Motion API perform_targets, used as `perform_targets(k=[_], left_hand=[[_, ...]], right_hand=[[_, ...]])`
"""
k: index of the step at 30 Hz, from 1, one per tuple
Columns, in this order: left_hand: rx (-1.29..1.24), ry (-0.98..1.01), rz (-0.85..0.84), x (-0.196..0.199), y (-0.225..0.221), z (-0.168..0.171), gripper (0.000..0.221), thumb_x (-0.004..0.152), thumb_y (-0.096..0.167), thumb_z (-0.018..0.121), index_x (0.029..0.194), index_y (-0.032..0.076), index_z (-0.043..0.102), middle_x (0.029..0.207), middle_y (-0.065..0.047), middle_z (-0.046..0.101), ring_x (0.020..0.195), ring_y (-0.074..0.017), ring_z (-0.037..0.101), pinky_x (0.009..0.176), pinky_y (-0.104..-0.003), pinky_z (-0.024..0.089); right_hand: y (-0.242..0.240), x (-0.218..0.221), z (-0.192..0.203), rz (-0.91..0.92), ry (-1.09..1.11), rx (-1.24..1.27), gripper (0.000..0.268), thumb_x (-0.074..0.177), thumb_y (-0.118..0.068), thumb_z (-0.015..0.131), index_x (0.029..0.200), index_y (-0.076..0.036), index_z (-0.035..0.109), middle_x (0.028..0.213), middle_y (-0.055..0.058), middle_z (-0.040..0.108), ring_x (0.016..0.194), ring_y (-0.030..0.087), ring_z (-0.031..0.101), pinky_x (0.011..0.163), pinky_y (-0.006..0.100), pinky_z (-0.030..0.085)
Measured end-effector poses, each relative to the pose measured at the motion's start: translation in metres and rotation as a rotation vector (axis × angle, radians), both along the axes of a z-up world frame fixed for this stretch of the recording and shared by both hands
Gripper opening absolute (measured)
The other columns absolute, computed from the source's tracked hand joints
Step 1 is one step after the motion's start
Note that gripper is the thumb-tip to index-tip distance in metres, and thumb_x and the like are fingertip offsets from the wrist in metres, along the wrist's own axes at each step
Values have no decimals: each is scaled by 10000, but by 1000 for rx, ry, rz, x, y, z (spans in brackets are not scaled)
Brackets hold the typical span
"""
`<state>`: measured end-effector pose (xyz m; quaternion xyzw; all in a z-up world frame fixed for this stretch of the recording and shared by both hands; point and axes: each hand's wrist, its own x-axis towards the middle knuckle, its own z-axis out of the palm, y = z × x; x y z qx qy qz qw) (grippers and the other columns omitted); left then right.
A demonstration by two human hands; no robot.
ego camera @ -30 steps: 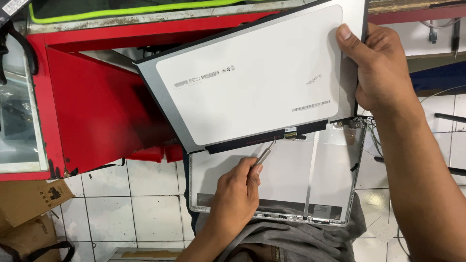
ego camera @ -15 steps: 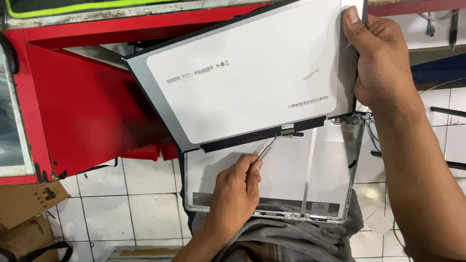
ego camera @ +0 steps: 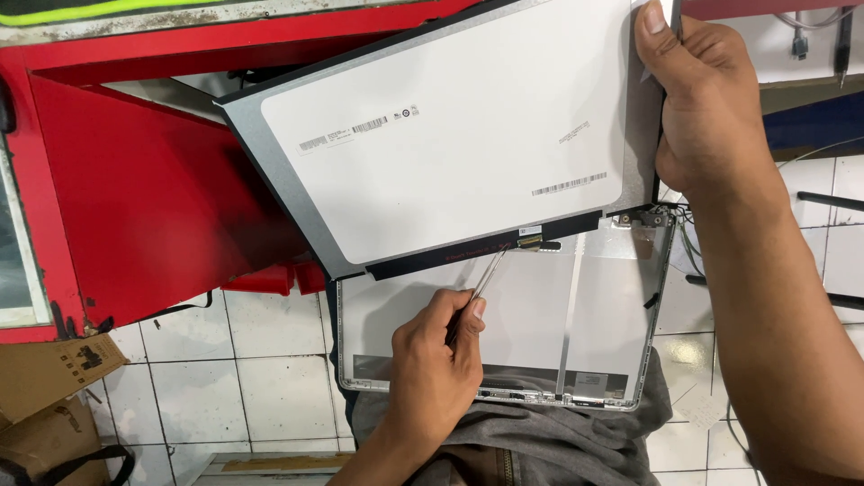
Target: Disconnecting the display cable from a laptop screen using tweezers and a prying tool.
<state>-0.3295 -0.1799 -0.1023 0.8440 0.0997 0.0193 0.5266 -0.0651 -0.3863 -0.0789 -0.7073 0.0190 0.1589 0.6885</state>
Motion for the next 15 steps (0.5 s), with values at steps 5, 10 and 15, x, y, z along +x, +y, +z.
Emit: perform_targets(k=[5, 10, 15], left_hand=[[-13, -45, 6, 1, -1, 13, 156, 1140, 197, 640, 1095, 84, 737, 803, -10, 767, 658, -126, 728, 557, -276, 579], [-170, -100, 61, 4, -4, 30, 207, 1107, 110, 656, 1187, -24, 792, 1219, -147, 824, 566, -125, 691, 446, -222, 679], [-214, -154, 40, 1, -2, 36, 212, 1118, 66, 623, 1207, -16, 797, 1147, -135, 820, 613, -126, 719, 515, -212, 699]], right_hand=[[1, -1, 3, 9, -6, -8, 396, 1162, -528, 668, 930, -208, 672, 1122, -82, 814, 1055, 34, 772, 942, 203, 610], [3, -1, 5, 5, 1, -14, 389, 1146, -537, 667, 964, -194, 697, 1157, -63, 833, 1092, 43, 798, 956, 202, 628], [7, 0, 8, -33, 26, 12, 361, 1112, -509, 673, 1095, -160, 765, 1240, -23, 859, 1169, 66, 829, 1033, 217, 676]])
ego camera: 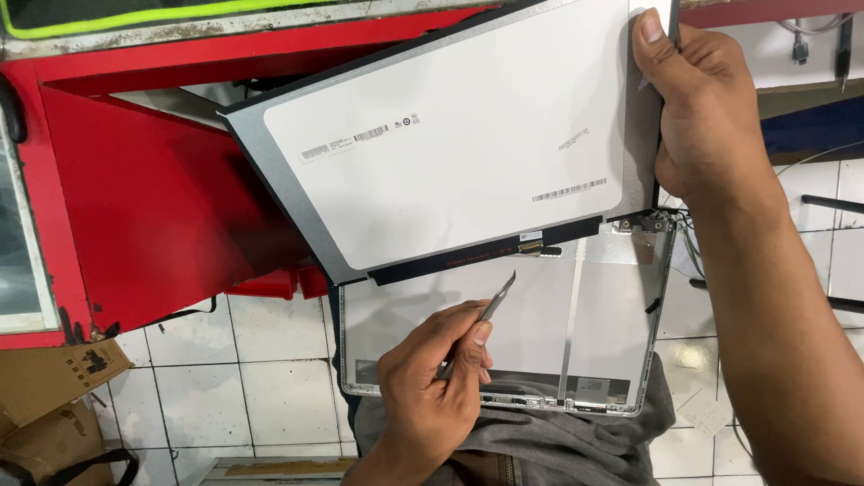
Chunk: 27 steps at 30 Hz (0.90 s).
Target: Disconnecting the display cable from a laptop screen using tweezers and a prying tool.
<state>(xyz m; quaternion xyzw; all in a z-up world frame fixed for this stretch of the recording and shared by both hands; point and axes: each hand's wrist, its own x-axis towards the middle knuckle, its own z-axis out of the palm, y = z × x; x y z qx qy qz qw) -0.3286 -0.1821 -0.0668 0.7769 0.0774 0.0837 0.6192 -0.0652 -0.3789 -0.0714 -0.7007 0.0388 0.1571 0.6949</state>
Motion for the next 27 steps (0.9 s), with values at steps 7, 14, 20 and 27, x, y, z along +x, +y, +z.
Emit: perform_targets(k=[7, 14, 20, 27], left_hand=[[-156, -118, 12, -6, -3, -6, 166, 1105, -10, 657, 1232, -47, 758, 1192, -233, 811, 655, -208, 769, 580, -276, 762], [-281, -42, -67, 0, 1, 2, 245, 1152, 49, 592, 1245, -89, 772, 1158, -215, 794, 632, -208, 745, 525, -277, 709], [-148, 125, -13, 0, -1, -11, 92, 1051, 78, 768, 1102, 2, 759, 800, -49, 773, 643, -129, 794, 580, -252, 742], [31, 232, 50, -3, -8, -48, 242, 1019, 195, 880, 914, 65, 704, 573, 44, 526, 528, -69, 410, 472, -267, 376]], right_hand=[[-3, 0, 1, 7, 19, -32, 385, 1137, -519, 665, 1038, -153, 732, 1160, -40, 831, 1095, 72, 802, 962, 222, 647], [-2, 1, 0, 14, 10, -16, 385, 1119, -526, 676, 1086, -150, 755, 1203, -20, 846, 1135, 89, 827, 994, 235, 677], [-1, -1, 3, 17, 6, -20, 370, 1129, -514, 662, 1066, -159, 746, 1214, -28, 846, 1159, 79, 824, 1016, 223, 668], [-8, -1, -6, 40, -34, -33, 439, 1196, -519, 663, 882, -214, 633, 1048, -97, 778, 969, 16, 726, 855, 189, 560]])
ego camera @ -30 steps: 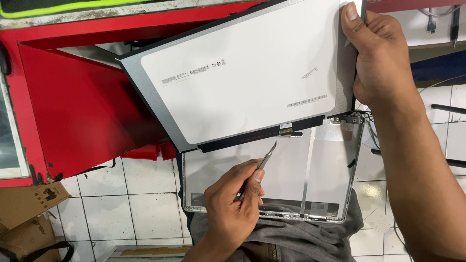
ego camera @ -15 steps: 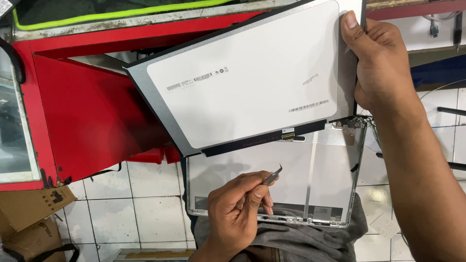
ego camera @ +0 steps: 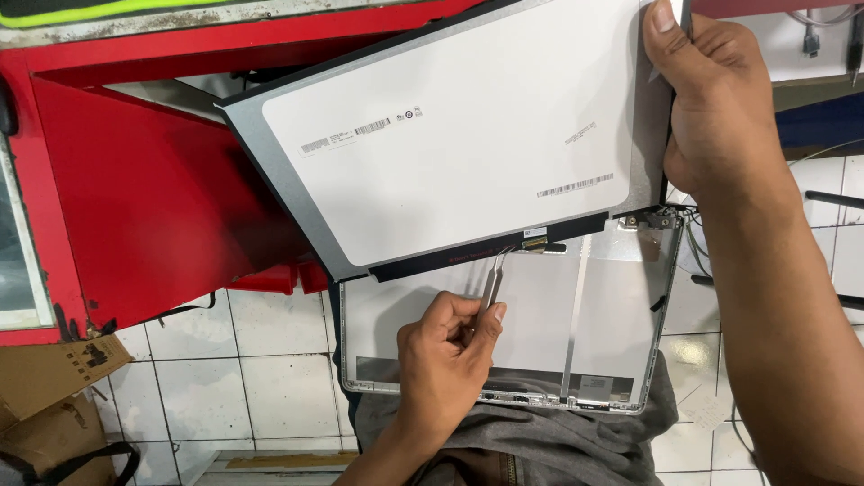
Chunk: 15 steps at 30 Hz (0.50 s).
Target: Disconnecting the display cable from a laptop screen using tweezers and a prying tool.
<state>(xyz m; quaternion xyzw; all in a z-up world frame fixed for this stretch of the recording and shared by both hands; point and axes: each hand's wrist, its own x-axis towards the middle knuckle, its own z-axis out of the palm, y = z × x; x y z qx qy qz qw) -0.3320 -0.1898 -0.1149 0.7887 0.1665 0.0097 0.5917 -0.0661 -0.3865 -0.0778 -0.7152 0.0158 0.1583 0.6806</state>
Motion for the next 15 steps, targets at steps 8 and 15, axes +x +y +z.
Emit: perform_targets(k=[8, 15], left_hand=[[167, -141, -48, 4, -9, -14, 308, 1016, 103, 883, 898, 79, 600, 602, 28, 508, 525, -94, 419, 456, -298, 427], [265, -214, -36, 5, -11, -18, 335, 997, 61, 900, 912, 83, 577, 609, 23, 462, 538, -123, 370, 466, -314, 401]], right_hand=[[5, -1, 5, -9, 7, 32, 330, 1186, -462, 666, 993, -194, 673, 1158, -77, 805, 1100, 44, 787, 985, 212, 651], [5, -2, 5, -2, 5, 47, 265, 1176, -453, 658, 1120, -202, 722, 1250, -85, 816, 1193, 44, 808, 1058, 212, 679]])
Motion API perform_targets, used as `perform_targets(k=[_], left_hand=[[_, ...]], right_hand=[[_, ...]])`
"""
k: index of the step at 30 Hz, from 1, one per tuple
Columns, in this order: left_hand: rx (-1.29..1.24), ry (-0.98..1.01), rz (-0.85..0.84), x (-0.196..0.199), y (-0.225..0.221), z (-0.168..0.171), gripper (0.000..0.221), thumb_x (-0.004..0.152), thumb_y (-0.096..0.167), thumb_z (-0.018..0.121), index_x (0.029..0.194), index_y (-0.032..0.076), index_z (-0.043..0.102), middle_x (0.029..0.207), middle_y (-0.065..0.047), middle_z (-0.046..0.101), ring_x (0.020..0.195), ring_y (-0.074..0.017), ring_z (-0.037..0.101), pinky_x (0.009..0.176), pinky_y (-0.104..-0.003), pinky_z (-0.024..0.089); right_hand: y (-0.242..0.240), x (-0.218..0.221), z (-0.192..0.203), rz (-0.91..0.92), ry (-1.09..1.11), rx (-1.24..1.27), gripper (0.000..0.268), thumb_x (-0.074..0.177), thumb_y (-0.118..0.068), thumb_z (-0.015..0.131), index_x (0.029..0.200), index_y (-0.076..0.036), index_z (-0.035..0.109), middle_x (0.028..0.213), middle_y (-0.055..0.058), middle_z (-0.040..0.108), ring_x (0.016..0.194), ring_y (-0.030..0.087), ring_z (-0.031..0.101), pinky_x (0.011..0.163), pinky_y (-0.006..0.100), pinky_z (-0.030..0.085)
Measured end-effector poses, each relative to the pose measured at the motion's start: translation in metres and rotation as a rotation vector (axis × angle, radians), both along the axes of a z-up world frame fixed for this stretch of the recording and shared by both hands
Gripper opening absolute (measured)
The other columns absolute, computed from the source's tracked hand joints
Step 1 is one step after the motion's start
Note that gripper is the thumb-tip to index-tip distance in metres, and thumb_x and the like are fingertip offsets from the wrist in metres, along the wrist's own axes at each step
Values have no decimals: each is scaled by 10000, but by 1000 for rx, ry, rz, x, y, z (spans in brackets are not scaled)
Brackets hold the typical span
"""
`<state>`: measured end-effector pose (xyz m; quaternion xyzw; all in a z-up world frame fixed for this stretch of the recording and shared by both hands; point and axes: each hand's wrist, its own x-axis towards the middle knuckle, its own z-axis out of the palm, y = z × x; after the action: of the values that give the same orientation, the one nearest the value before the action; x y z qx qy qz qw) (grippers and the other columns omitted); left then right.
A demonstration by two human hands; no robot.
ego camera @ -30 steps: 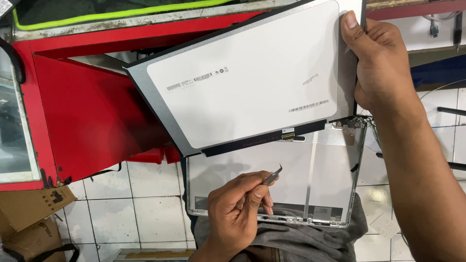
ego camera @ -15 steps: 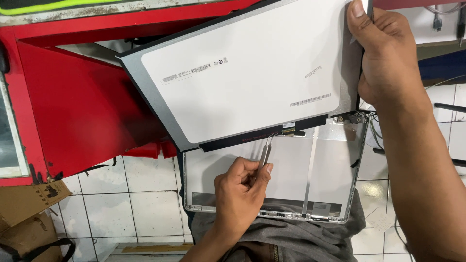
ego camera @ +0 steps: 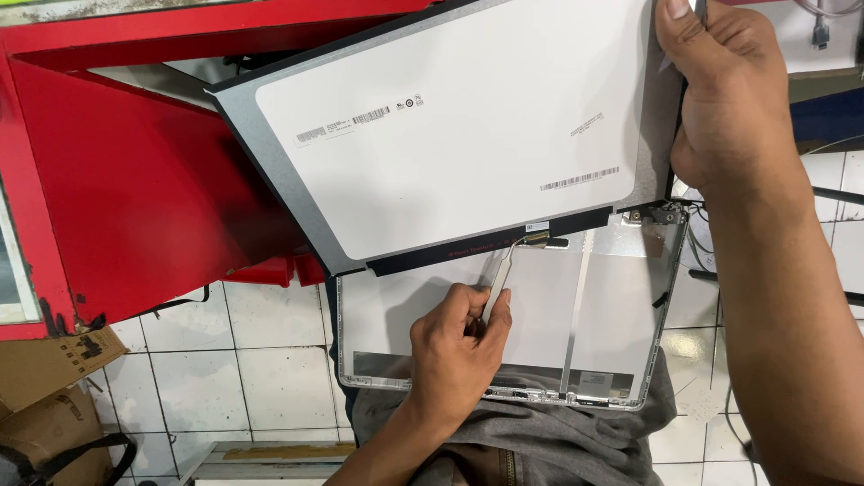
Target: Disconnecting the display cable from a laptop screen using tweezers and a prying tool.
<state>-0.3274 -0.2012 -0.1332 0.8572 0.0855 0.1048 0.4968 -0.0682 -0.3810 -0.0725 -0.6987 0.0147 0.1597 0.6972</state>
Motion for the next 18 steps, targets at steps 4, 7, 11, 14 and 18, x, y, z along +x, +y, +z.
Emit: perform_targets(k=[4, 7, 11, 14, 18], left_hand=[[39, -54, 1, 0, -1, -3, 372, 982, 36, 909, 905, 73, 548, 654, -6, 544, 539, -120, 434, 460, -298, 439], [92, -76, 9, 0, -2, -4, 349, 979, 29, 909, 905, 60, 569, 661, -5, 527, 534, -122, 431, 457, -295, 449], [70, -85, 0, 2, -2, -3, 341, 983, 27, 900, 923, 55, 566, 694, -16, 593, 549, -127, 450, 472, -298, 478], [59, -100, -6, 2, -2, -4, 338, 988, 24, 896, 916, 57, 568, 670, -8, 557, 546, -124, 435, 469, -294, 460], [37, -114, -42, 2, 3, -3, 313, 995, 4, 884, 929, 44, 581, 669, -10, 530, 549, -116, 428, 461, -293, 439]], right_hand=[[2, 0, 2, 12, -24, 0, 303, 1175, -429, 641, 1345, -187, 707, 1326, -75, 807, 1272, 63, 819, 1123, 224, 695], [3, 0, 2, -2, -23, -13, 273, 1170, -435, 650, 1272, -191, 718, 1318, -82, 814, 1273, 53, 817, 1127, 218, 685], [1, 1, 1, 42, -65, -4, 331, 1175, -446, 635, 1375, -195, 717, 1407, -64, 812, 1362, 79, 822, 1192, 234, 701], [3, -1, 3, 41, -62, -1, 330, 1174, -446, 638, 1378, -199, 716, 1408, -64, 813, 1362, 82, 826, 1195, 237, 707], [5, -2, 7, 21, -16, -17, 324, 1147, -470, 653, 1320, -202, 711, 1367, -79, 811, 1319, 62, 822, 1176, 225, 707]])
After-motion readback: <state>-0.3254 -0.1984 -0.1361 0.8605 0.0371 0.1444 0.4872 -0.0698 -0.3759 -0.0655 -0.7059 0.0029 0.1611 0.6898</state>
